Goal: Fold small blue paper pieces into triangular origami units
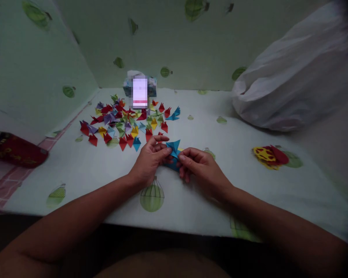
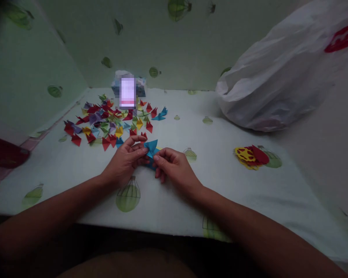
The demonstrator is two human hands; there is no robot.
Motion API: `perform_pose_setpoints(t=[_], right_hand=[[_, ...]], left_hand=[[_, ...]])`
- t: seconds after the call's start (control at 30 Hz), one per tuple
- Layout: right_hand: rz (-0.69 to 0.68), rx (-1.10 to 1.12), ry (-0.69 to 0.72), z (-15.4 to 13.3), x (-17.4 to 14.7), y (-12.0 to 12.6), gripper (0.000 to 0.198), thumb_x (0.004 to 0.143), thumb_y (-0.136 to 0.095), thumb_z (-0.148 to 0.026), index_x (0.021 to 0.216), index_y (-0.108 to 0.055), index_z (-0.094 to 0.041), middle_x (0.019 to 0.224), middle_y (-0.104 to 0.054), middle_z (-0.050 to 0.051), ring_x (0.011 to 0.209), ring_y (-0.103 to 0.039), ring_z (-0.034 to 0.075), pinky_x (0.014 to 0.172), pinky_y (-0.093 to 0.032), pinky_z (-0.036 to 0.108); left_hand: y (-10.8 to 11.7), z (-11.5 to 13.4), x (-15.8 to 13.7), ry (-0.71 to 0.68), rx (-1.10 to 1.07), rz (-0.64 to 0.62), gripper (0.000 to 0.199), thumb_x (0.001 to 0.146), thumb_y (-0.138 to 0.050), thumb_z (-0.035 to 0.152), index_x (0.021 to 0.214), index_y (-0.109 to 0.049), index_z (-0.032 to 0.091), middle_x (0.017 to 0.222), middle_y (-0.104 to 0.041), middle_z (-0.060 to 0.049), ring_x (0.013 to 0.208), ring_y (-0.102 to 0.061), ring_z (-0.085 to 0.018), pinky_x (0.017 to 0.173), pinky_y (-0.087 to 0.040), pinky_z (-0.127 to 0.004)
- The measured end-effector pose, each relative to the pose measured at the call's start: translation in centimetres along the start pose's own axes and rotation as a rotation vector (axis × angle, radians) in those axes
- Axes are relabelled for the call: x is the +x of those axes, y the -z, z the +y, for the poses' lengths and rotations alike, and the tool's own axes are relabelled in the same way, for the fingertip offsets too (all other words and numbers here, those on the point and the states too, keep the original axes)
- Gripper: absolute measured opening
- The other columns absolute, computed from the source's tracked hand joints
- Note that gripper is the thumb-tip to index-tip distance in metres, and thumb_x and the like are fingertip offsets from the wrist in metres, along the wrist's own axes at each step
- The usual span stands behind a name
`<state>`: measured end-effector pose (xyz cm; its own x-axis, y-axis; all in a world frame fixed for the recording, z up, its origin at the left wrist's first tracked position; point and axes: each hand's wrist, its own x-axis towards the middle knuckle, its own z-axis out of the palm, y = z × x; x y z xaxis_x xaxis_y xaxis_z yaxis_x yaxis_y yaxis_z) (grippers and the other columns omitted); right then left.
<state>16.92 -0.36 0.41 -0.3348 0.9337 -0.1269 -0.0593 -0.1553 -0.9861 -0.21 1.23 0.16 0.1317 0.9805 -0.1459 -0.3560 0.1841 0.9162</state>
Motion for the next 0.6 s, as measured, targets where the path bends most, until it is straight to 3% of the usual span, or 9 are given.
perform_pose_setpoints(t=[0.33,0.6], right_hand=[[0.062,-0.166,0.038,-0.22,-0.15,-0.14,0.024,0.082,-0.07,-0.037,0.074,-0.058,-0.019,0.05,-0.06,-0.003,0.043,-0.051,0.009,0.044,-0.039,0.022],[-0.024,0.01,-0.022,0.3,0.06,0.25,0.033,0.086,-0.068,-0.047,0.075,-0.06,-0.018,0.056,-0.062,-0.002,0.044,-0.054,0.009,0.043,-0.042,0.022]], left_hand=[[-0.07,-0.22,-0.23,-0.162,0.119,-0.012,0.025,0.076,-0.074,0.019,0.096,-0.06,0.02,0.076,-0.058,0.005,0.063,-0.065,-0.01,0.063,-0.057,-0.024],[-0.2,-0.06,-0.26,-0.196,0.146,-0.019,0.023,0.075,-0.076,0.019,0.093,-0.061,0.019,0.085,-0.061,0.002,0.074,-0.062,-0.01,0.068,-0.056,-0.023]])
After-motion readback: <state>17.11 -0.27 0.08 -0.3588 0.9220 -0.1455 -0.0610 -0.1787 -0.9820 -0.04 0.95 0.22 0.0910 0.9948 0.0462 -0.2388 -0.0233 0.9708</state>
